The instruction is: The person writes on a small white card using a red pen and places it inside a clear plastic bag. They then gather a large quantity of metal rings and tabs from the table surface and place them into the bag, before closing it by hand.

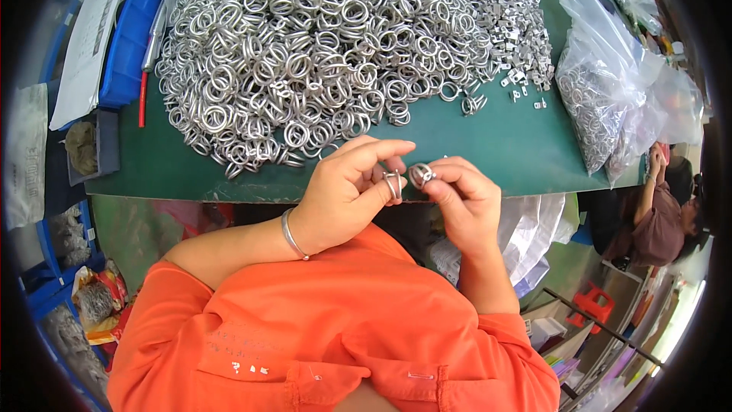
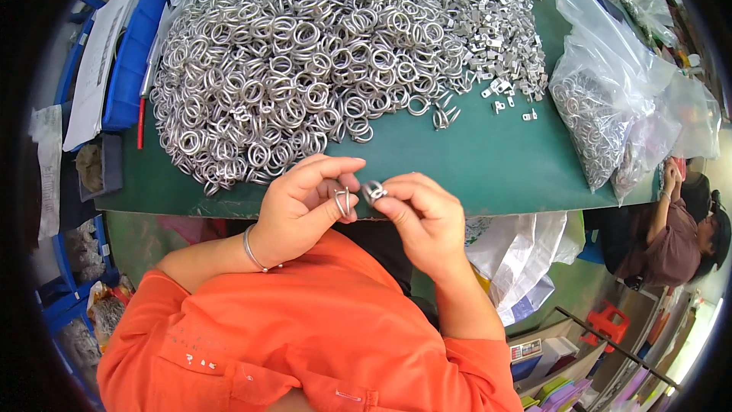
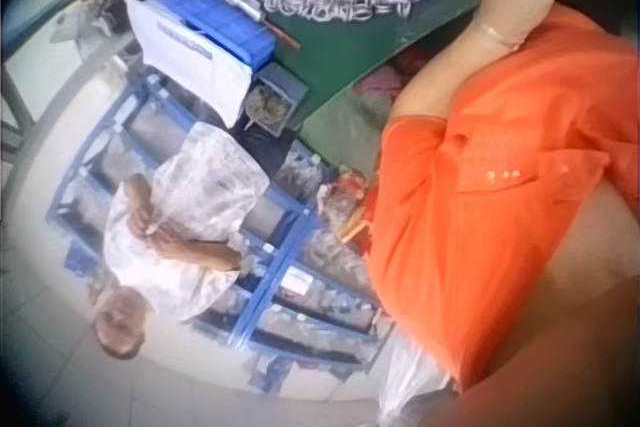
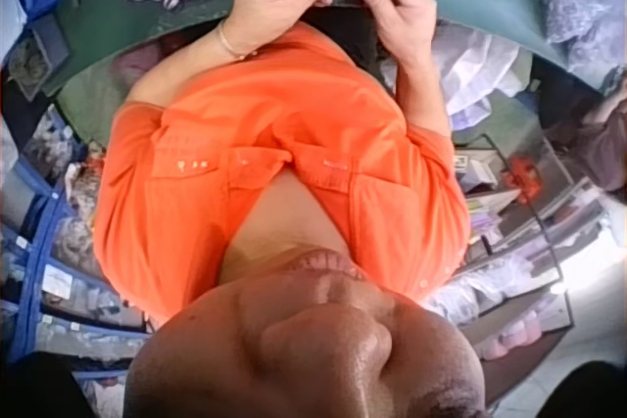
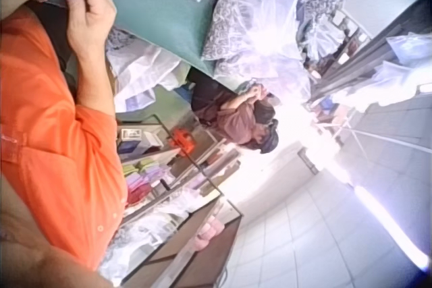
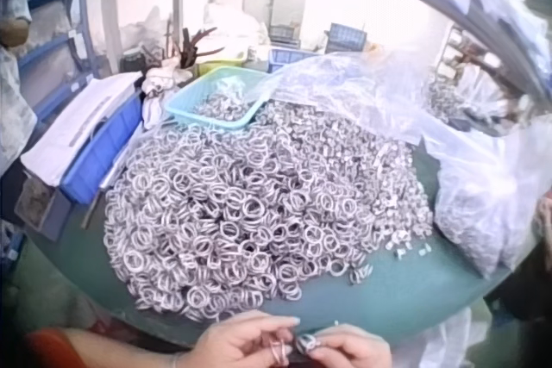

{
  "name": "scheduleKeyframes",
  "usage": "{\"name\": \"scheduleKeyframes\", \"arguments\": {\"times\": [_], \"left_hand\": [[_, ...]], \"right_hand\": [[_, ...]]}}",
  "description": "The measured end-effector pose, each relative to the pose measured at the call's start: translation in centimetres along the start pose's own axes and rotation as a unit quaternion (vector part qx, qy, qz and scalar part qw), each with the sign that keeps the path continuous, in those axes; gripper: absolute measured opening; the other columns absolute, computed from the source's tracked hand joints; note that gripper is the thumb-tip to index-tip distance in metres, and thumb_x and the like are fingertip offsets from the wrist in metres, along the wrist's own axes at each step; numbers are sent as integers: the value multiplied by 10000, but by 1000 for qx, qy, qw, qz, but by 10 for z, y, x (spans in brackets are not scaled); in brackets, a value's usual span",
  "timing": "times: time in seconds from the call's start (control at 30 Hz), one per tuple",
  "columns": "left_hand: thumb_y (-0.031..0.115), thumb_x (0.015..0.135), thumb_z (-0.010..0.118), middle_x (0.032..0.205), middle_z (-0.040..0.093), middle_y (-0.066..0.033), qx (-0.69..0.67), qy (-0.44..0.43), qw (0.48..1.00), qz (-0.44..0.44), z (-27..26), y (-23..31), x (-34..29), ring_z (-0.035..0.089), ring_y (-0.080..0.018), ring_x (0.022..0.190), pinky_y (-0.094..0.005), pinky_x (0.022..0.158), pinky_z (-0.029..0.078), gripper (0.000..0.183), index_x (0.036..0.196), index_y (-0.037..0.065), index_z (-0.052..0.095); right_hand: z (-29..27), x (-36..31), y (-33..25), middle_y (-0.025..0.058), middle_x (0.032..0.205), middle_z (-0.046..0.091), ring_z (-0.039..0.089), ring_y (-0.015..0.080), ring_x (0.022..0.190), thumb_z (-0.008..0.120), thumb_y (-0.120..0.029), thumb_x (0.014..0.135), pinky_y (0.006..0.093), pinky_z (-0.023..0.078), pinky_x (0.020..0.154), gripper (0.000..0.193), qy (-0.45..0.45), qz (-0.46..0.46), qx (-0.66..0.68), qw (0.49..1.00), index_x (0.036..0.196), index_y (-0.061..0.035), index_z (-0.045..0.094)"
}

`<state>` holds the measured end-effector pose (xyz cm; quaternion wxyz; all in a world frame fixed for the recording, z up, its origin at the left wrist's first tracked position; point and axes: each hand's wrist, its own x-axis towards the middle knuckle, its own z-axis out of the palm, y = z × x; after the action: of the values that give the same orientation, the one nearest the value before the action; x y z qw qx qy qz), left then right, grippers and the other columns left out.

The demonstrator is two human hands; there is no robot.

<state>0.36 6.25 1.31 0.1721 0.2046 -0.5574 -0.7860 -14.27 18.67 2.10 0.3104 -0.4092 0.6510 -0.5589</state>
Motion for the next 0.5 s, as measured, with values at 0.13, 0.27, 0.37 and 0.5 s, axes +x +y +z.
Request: {"name": "scheduleKeyframes", "arguments": {"times": [0.13, 0.27, 0.37, 0.5], "left_hand": [[-74, 889, 534, 1026, 535, -94, 50, -29, 996, 71, 0, -4, -1, 606, -127, 821, -234, 726, 523, 209, 1087, -57, 600], [-84, 886, 535, 1016, 546, -92, 77, -41, 994, 70, -3, -5, -2, 610, -130, 832, -241, 735, 528, 213, 1089, -59, 595], [-77, 886, 541, 998, 562, -93, 68, -33, 994, 81, -2, -7, -3, 613, -129, 821, -244, 728, 530, 207, 1089, -57, 579], [-40, 892, 553, 918, 612, -106, -58, -64, 996, -9, -5, -2, -7, 620, -120, 753, -236, 670, 527, 148, 1040, -44, 557]], "right_hand": [[7, -4, 0, 97, 841, 650, 608, 166, 740, 644, 20, 817, 257, 487, 656, 64, -6, -20, 33, 999, 880, 28, 650], [6, -3, -2, 103, 825, 647, 614, 182, 716, 645, 25, 811, 266, 489, 642, 57, -14, -78, -19, 997, 868, 22, 650], [7, -4, -7, 108, 809, 644, 614, 202, 694, 654, 24, 798, 280, 490, 628, 52, -8, -110, -72, 991, 849, 14, 648], [6, 1, -3, 116, 795, 638, 607, 229, 677, 654, 37, 782, 307, 488, 612, 55, -17, -151, -88, 984, 821, 2, 636]]}}
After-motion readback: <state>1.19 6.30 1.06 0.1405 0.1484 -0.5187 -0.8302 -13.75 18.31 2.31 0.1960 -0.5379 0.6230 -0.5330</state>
